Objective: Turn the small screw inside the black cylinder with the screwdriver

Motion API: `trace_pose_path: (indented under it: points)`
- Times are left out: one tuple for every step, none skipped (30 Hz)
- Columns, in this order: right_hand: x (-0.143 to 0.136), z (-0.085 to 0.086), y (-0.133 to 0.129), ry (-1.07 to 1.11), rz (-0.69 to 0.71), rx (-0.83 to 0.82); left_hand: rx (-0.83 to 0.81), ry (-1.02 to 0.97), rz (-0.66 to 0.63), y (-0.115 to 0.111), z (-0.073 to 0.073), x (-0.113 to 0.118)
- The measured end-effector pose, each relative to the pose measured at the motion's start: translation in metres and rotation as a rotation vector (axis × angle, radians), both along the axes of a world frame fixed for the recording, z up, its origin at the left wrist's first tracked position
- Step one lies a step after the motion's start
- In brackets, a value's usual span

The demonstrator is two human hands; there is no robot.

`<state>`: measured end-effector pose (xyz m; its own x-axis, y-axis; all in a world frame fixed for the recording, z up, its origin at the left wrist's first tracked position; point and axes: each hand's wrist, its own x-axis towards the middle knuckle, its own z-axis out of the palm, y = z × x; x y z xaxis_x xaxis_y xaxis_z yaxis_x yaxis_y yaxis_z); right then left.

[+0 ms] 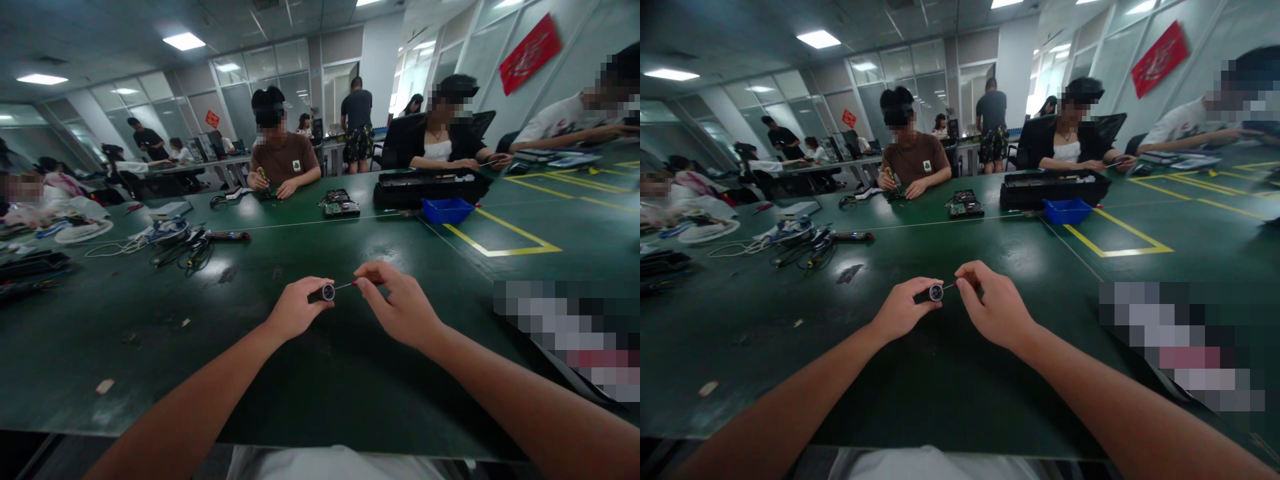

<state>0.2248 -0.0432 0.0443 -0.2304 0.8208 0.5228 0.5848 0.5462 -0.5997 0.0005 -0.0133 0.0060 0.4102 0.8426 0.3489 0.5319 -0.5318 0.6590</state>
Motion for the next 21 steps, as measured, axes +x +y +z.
trace_pose_path:
  points:
    - [-0.0002, 0.0004, -0.0003, -0.018, 0.020, -0.007, 0.000, 0.002, 0.006, 0.0007, -0.0002, -0.0004]
    - [-0.0005, 0.0007, -0.0003, -0.028, 0.020, -0.020, 0.001, 0.004, 0.012, 0.0012, -0.0003, -0.0007]
    - [-0.0007, 0.0007, 0.0000, -0.031, 0.000, -0.035, 0.005, 0.003, 0.017, 0.0016, -0.0006, -0.0009]
    - [-0.0010, 0.0006, 0.0004, -0.034, -0.025, -0.060, 0.010, 0.000, 0.020, 0.0019, -0.0010, -0.0010]
    - [-0.0012, 0.0004, 0.0009, -0.041, -0.052, -0.078, 0.015, -0.002, 0.021, 0.0021, -0.0015, -0.0010]
    - [-0.0013, 0.0001, 0.0013, -0.050, -0.067, -0.090, 0.017, -0.003, 0.019, 0.0021, -0.0021, -0.0010]
    - [-0.0014, -0.0003, 0.0016, -0.056, -0.072, -0.095, 0.018, -0.003, 0.017, 0.0022, -0.0026, -0.0010]
    - [-0.0015, -0.0006, 0.0017, -0.062, -0.065, -0.092, 0.016, -0.002, 0.015, 0.0023, -0.0031, -0.0012]
    - [-0.0014, -0.0008, 0.0015, -0.068, -0.047, -0.082, 0.015, -0.001, 0.015, 0.0024, -0.0033, -0.0014]
    - [-0.0012, -0.0010, 0.0012, -0.074, -0.023, -0.070, 0.016, -0.001, 0.018, 0.0025, -0.0033, -0.0017]
    - [-0.0009, -0.0012, 0.0008, -0.078, 0.001, -0.057, 0.018, -0.002, 0.022, 0.0026, -0.0029, -0.0020]
    - [-0.0006, -0.0013, 0.0004, -0.080, 0.026, -0.045, 0.022, -0.001, 0.026, 0.0026, -0.0023, -0.0023]
    - [-0.0002, -0.0014, 0.0001, -0.077, 0.046, -0.038, 0.024, 0.002, 0.029, 0.0026, -0.0016, -0.0024]
    - [0.0002, -0.0016, 0.0001, -0.068, 0.060, -0.041, 0.026, 0.006, 0.030, 0.0024, -0.0009, -0.0024]
    - [0.0006, -0.0018, 0.0002, -0.054, 0.066, -0.051, 0.026, 0.013, 0.029, 0.0022, -0.0003, -0.0023]
    - [0.0008, -0.0021, 0.0004, -0.037, 0.066, -0.069, 0.024, 0.022, 0.025, 0.0020, 0.0000, -0.0019]
    - [0.0009, -0.0025, 0.0007, -0.022, 0.060, -0.087, 0.019, 0.032, 0.019, 0.0017, 0.0000, -0.0014]
    - [0.0010, -0.0030, 0.0008, -0.014, 0.055, -0.105, 0.015, 0.042, 0.011, 0.0016, -0.0003, -0.0008]
    - [0.0009, -0.0037, 0.0008, -0.010, 0.053, -0.119, 0.011, 0.051, 0.005, 0.0016, -0.0008, -0.0003]
    - [0.0008, -0.0045, 0.0007, -0.006, 0.054, -0.127, 0.008, 0.058, 0.001, 0.0017, -0.0015, 0.0000]
    - [0.0007, -0.0054, 0.0006, 0.001, 0.057, -0.129, 0.008, 0.061, -0.001, 0.0019, -0.0020, 0.0001]
